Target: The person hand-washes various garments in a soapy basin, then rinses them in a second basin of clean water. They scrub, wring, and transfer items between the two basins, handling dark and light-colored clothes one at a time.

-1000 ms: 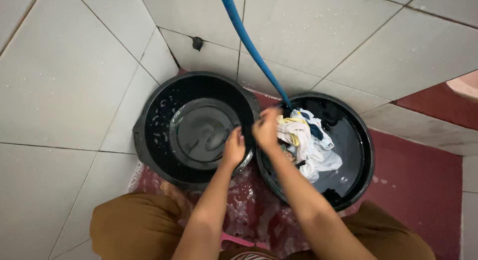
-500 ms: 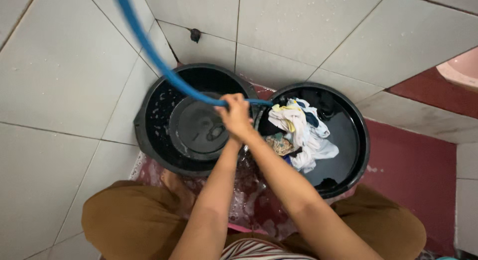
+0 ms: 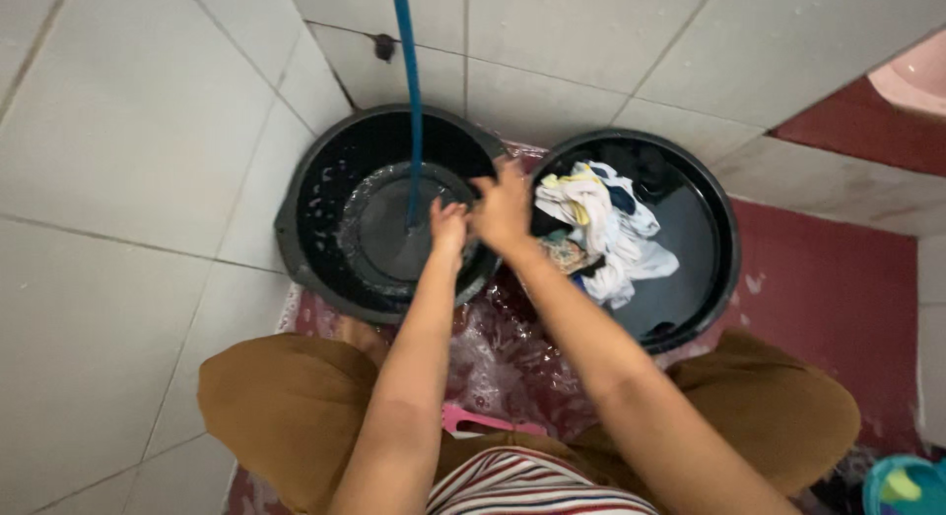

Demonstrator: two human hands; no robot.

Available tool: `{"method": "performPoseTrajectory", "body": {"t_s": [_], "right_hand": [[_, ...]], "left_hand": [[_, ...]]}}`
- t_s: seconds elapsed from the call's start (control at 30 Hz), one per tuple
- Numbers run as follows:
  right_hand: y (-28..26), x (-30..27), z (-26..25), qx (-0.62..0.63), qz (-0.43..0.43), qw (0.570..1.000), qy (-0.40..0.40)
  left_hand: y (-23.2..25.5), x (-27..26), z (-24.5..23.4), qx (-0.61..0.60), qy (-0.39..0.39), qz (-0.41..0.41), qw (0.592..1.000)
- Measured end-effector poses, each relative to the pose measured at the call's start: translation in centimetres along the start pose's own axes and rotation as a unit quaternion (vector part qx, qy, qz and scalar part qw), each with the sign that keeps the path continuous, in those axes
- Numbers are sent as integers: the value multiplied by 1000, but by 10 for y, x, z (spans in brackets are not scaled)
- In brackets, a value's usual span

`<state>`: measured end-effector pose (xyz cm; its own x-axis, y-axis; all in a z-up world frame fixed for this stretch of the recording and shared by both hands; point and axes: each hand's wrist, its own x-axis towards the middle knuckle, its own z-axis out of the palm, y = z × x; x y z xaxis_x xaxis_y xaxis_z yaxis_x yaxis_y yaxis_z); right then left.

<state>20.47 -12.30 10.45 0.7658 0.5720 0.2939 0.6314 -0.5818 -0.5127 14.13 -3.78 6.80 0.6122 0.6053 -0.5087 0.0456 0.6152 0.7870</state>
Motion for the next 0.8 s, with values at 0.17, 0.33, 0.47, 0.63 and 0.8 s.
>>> {"method": "performPoseTrajectory", "body": {"t_s": [0.17,0.33,0.47,0.63,0.8], "right_hand": [[87,-5,-57,-186,180,963,-67],[139,-45,-45,-184,228,949,-120],[174,-46,-18,-218,205,948,-112],[193,-22,-3,-217,228,944,-95],[212,-3,0,-166,240,955,-61]], "left_hand": [[-54,13,71,319,-107,336,880],[-106,5,106,528,-207,232,790],[-132,6,115,600,-196,170,757],[-151,54,129,603,-196,157,757],[-174,92,140,594,-199,156,763]]}}
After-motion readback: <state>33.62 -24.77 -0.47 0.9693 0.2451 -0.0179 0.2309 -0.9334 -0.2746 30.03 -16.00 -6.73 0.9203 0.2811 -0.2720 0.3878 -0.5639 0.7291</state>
